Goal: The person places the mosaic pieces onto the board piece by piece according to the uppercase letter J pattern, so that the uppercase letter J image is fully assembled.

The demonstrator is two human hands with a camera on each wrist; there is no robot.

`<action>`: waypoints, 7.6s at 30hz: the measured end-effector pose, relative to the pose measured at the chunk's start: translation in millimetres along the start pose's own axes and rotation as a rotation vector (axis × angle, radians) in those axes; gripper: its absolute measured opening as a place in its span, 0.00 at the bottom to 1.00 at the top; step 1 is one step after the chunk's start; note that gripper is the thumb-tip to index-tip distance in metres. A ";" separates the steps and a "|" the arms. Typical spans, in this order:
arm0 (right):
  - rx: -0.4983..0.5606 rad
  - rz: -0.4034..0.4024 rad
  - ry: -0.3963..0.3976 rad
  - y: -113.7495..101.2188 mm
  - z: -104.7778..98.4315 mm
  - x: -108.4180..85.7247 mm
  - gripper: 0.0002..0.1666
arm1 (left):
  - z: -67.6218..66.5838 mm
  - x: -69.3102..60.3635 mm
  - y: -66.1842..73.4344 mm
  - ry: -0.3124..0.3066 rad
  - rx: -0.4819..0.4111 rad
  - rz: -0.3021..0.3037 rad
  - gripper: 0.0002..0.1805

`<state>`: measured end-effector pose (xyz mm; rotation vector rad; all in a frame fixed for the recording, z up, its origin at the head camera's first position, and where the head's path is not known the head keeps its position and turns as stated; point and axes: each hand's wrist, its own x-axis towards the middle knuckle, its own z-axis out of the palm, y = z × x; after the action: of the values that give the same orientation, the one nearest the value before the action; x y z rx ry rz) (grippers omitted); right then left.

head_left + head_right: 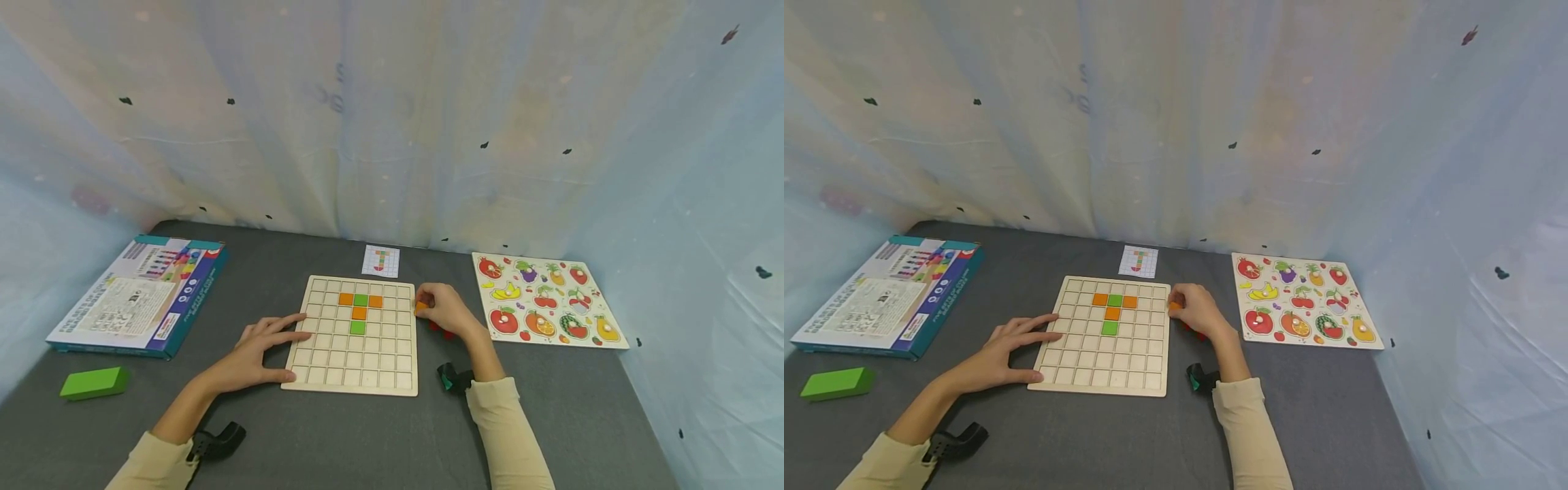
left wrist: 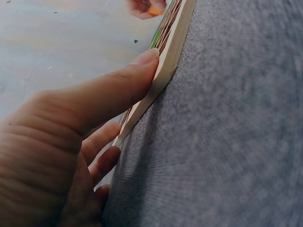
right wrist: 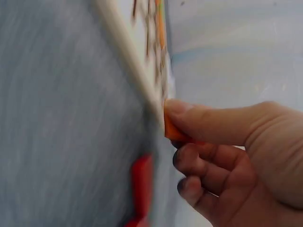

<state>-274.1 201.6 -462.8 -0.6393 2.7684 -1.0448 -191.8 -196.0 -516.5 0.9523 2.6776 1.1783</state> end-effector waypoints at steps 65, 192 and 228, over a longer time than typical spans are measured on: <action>-0.200 -0.232 -0.181 -85.7 66.5 -0.2 0.06 | 0.4 0.8 -0.1 0.002 0.013 0.020 0.36; 0.172 -0.125 -0.112 -85.4 81.5 -30.5 0.07 | 0.4 1.2 -0.3 0.005 0.011 0.002 0.37; -0.240 -0.236 -0.064 -95.7 81.8 -31.3 0.06 | 0.4 0.5 0.7 0.006 0.005 -0.001 0.36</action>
<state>-192.4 101.0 -463.3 -1.0325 2.8369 -0.7154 -191.7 -195.1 -516.2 0.9490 2.6871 1.1762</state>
